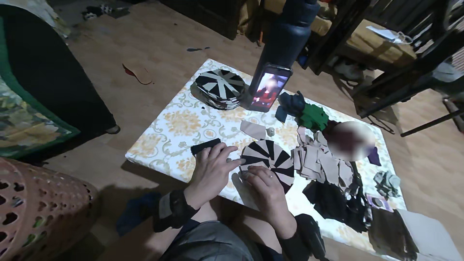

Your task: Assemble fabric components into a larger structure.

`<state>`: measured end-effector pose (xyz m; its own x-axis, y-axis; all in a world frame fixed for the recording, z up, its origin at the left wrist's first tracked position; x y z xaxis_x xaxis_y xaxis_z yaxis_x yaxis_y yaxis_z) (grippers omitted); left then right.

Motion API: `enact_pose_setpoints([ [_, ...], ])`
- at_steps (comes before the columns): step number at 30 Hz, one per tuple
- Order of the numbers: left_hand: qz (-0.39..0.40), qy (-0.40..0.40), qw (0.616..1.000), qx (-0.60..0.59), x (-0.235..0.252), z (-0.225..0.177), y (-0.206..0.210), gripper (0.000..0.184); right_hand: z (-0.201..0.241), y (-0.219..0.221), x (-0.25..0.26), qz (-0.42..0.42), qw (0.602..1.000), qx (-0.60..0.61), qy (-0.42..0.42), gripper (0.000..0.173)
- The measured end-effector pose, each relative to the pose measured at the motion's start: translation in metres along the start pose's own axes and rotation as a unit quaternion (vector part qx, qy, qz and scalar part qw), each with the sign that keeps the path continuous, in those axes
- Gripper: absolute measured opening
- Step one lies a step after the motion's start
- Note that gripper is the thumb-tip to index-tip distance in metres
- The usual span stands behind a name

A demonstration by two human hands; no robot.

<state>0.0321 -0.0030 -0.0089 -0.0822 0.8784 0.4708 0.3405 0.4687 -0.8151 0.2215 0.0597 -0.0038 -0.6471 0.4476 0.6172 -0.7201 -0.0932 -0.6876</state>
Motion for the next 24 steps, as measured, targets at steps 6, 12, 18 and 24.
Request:
enact_pose_setpoints([
  [6, -0.009, 0.005, 1.0, -0.006, -0.0008, 0.0005, 0.002, 0.049, -0.0014, 0.004, 0.0, -0.027, 0.999, -0.022, 0.009, 0.015],
  [12, -0.01, 0.01, 1.0, 0.003, -0.0007, 0.0003, 0.0021, 0.048, -0.003, -0.001, 0.0015, -0.073, 0.996, 0.01, 0.046, 0.013],
  [18, 0.002, 0.006, 1.0, 0.007, -0.0003, 0.0007, 0.0026, 0.047, -0.0012, -0.001, -0.0001, -0.073, 0.996, 0.013, 0.047, 0.012],
  [24, -0.007, 0.003, 1.0, 0.008, 0.0003, -0.0002, 0.0019, 0.049, -0.0012, 0.0015, -0.0031, -0.056, 0.997, 0.017, 0.044, 0.012],
])
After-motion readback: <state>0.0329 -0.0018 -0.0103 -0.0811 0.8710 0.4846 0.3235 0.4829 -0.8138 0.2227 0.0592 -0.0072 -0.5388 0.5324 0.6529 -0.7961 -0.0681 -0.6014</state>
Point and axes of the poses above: each hand's wrist, its own x-axis towards the middle knuckle, its own y-axis out of the palm, z = x × y, the point moved 1 cm from there along x, towards the middle knuckle, and after that the axes turned 5 degrees about -z, right-handed, at the moved point
